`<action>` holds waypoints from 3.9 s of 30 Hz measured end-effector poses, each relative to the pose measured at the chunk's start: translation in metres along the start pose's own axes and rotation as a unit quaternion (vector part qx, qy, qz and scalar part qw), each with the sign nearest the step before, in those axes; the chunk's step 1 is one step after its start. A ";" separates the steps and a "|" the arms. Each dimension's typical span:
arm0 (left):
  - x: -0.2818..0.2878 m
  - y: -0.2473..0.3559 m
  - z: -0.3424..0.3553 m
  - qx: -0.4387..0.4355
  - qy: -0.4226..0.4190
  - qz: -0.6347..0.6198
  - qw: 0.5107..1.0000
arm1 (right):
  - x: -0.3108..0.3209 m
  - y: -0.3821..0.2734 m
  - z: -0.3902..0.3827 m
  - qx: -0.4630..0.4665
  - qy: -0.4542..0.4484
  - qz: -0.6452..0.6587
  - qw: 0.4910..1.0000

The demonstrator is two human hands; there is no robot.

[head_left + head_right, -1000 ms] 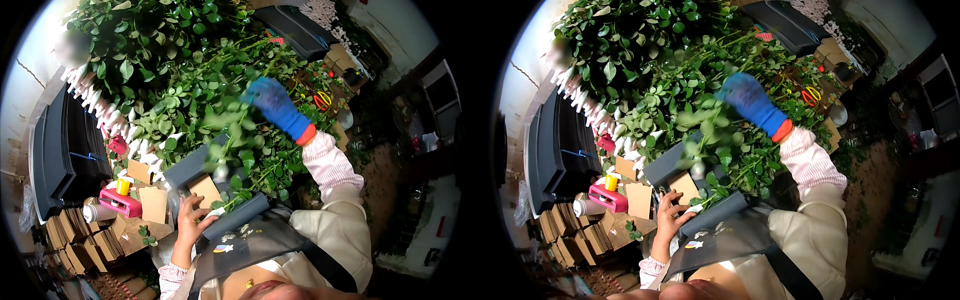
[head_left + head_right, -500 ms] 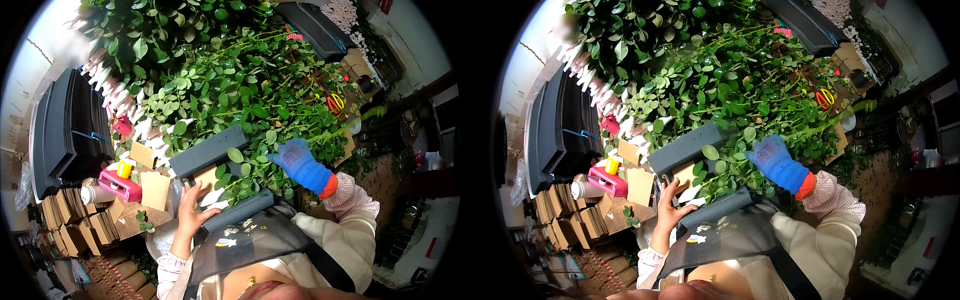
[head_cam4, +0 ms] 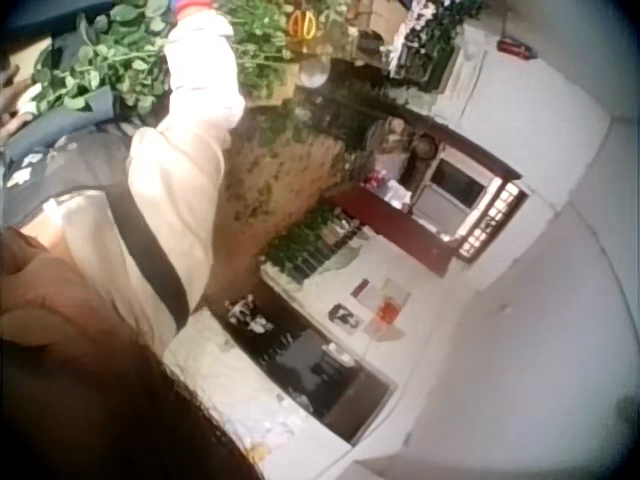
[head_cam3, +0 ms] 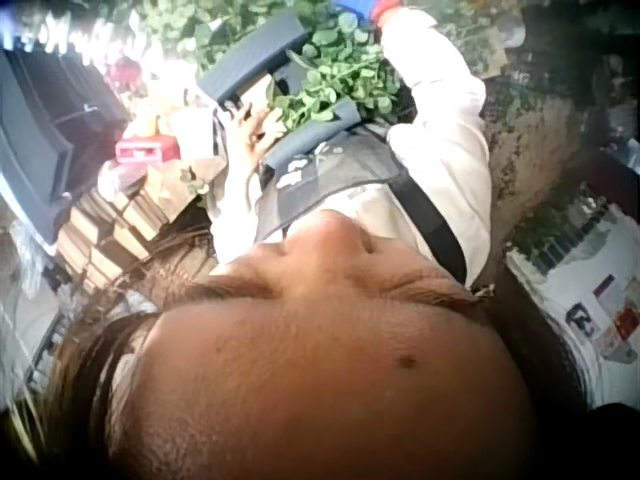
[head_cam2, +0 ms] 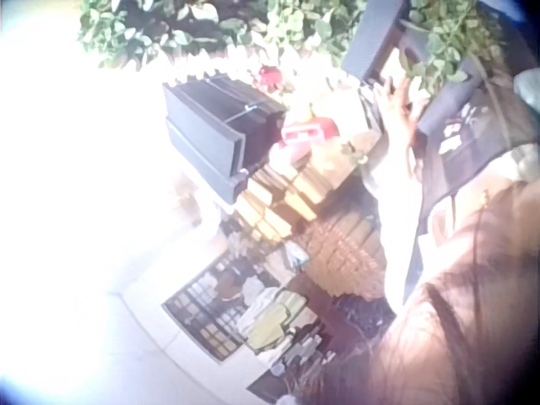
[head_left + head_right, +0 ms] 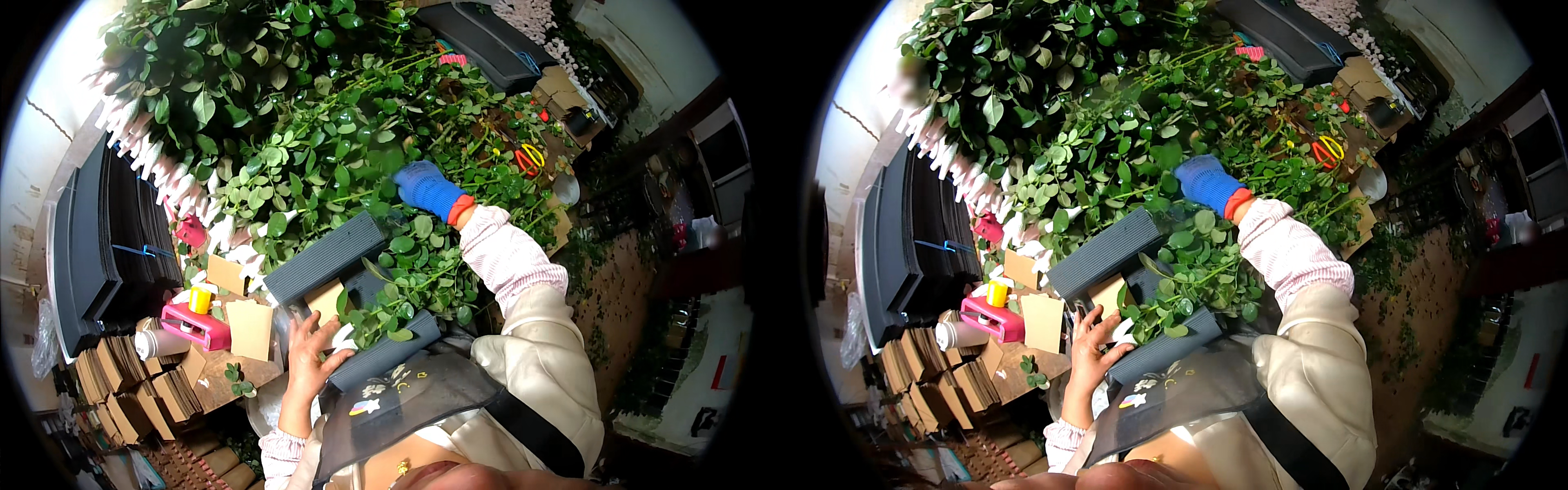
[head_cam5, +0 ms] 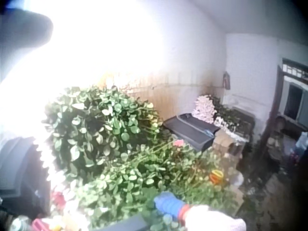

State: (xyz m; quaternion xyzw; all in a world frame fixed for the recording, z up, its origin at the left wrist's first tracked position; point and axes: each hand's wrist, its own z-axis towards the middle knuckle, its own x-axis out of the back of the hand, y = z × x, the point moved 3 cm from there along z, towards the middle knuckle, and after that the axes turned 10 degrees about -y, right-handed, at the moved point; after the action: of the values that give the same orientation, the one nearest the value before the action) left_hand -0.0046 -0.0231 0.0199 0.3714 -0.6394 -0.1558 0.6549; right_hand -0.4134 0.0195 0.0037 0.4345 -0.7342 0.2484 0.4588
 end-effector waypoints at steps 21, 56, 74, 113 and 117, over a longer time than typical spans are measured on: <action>-0.012 -0.026 -0.003 -0.032 0.069 -0.139 0.987 | -0.015 -0.017 -0.160 0.157 -0.022 -0.103 0.982; -0.012 -0.024 0.006 0.034 0.166 -0.185 0.968 | -0.003 0.100 -0.185 -0.077 -0.018 -0.157 0.984; 0.003 -0.020 0.008 0.046 0.093 -0.159 0.982 | 0.182 -0.135 0.067 0.195 0.334 -0.089 0.918; -0.025 -0.019 0.020 0.045 0.341 -0.142 0.928 | 0.003 -0.150 -0.140 0.234 0.117 0.040 0.964; -0.025 -0.025 0.015 0.052 0.307 -0.125 0.942 | 0.020 -0.146 -0.152 0.251 0.143 0.158 0.944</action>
State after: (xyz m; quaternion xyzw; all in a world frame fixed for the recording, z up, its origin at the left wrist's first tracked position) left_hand -0.0153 -0.0274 -0.0163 0.5113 -0.3628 -0.0814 0.7748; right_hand -0.2212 0.0550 0.0857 0.3734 -0.6339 0.5538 0.3899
